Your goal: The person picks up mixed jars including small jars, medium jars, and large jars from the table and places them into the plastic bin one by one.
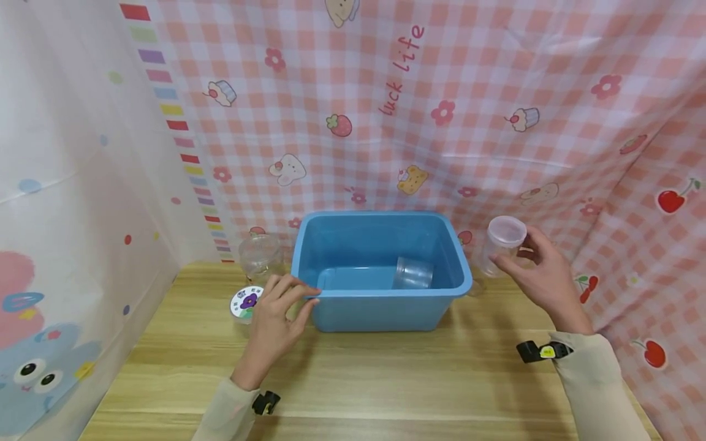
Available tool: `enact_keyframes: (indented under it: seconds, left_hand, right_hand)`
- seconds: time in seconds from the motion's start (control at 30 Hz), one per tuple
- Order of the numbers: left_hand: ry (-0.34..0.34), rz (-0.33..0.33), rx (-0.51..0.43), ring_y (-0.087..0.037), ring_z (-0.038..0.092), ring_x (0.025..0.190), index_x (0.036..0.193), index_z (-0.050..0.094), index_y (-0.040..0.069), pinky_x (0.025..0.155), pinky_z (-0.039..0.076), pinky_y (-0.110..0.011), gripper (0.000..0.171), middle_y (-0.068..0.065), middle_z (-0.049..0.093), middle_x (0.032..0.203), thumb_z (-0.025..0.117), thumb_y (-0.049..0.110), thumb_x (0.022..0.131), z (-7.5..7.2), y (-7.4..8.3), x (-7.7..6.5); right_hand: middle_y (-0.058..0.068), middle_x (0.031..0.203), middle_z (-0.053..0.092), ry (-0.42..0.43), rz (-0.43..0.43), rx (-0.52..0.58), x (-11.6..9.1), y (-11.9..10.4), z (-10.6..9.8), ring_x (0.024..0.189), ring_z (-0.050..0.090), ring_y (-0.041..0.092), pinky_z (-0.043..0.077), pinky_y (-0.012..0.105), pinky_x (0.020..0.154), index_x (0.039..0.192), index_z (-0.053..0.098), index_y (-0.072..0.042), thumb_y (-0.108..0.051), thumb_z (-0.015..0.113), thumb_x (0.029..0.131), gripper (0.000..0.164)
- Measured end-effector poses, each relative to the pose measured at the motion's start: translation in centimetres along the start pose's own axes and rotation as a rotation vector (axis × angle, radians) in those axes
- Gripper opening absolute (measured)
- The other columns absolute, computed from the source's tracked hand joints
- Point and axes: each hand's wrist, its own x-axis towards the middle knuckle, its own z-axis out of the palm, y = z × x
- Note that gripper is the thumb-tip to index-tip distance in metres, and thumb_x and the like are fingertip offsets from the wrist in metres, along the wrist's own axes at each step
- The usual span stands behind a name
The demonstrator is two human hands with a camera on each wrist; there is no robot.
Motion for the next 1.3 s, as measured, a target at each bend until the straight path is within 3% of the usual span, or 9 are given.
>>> enact_keyframes:
  seconds: [0.3,0.57,0.67,0.83,0.9,1.17,1.3]
  left_hand:
    - [-0.003,-0.008,-0.006,-0.018,0.053,0.092,0.096,0.079,0.016,0.077,0.044,-0.028,0.012,0.002,0.068,0.095,0.084,0.012,0.085,0.0,0.0,0.0]
    - [-0.010,-0.022,-0.002,-0.018,0.052,0.092,0.096,0.079,0.016,0.077,0.044,-0.029,0.015,0.002,0.068,0.096,0.085,0.010,0.084,-0.1,0.1,0.1]
    - [-0.014,-0.026,0.001,-0.018,0.052,0.093,0.096,0.079,0.016,0.077,0.044,-0.029,0.015,0.002,0.068,0.096,0.085,0.010,0.083,-0.1,0.1,0.0]
    - [-0.018,-0.030,0.000,-0.018,0.052,0.093,0.097,0.079,0.016,0.077,0.044,-0.029,0.015,0.002,0.068,0.096,0.085,0.010,0.084,0.0,0.1,0.0]
    - [-0.017,-0.029,0.000,-0.018,0.052,0.093,0.097,0.079,0.017,0.077,0.044,-0.029,0.016,0.002,0.068,0.096,0.085,0.010,0.083,0.0,0.1,0.0]
    - [-0.020,-0.034,0.000,-0.018,0.052,0.094,0.098,0.080,0.016,0.078,0.045,-0.030,0.014,0.002,0.067,0.096,0.084,0.012,0.085,0.0,0.0,-0.1]
    - [-0.025,-0.037,-0.002,-0.018,0.052,0.094,0.098,0.079,0.017,0.078,0.045,-0.030,0.014,0.003,0.067,0.097,0.084,0.013,0.085,0.0,0.0,-0.1]
  right_hand:
    - [0.009,0.130,0.064,-0.048,-0.019,-0.029,0.9,-2.3,0.2,0.106,0.049,-0.008,0.042,0.014,0.092,0.146,0.054,-0.018,-0.032,0.082,0.089,0.065]
    - [0.013,0.125,0.069,-0.076,-0.134,-0.060,1.9,-4.2,0.9,0.110,0.061,0.020,0.041,0.013,0.088,0.143,0.058,-0.013,-0.026,0.085,0.085,0.065]
    - [0.012,0.126,0.069,-0.103,-0.173,-0.076,2.2,-4.7,1.1,0.112,0.063,0.025,0.046,0.021,0.091,0.143,0.057,-0.013,-0.025,0.085,0.085,0.066]
    - [0.011,0.126,0.069,-0.158,-0.205,-0.112,2.8,-5.6,1.4,0.111,0.065,0.029,0.052,0.047,0.094,0.143,0.057,-0.015,-0.027,0.084,0.086,0.065]
    - [0.011,0.126,0.069,-0.176,-0.213,-0.136,3.1,-5.9,1.6,0.110,0.065,0.030,0.053,0.052,0.093,0.143,0.058,-0.015,-0.029,0.084,0.086,0.064]
    - [0.007,0.128,0.070,-0.281,-0.339,-0.168,4.5,-6.6,2.9,0.112,0.065,0.027,0.055,0.052,0.095,0.139,0.060,-0.014,-0.022,0.087,0.083,0.063]
    - [0.011,0.128,0.069,-0.342,-0.350,-0.186,4.9,-6.8,3.5,0.112,0.065,0.032,0.055,0.053,0.094,0.140,0.059,-0.010,-0.022,0.086,0.084,0.063]
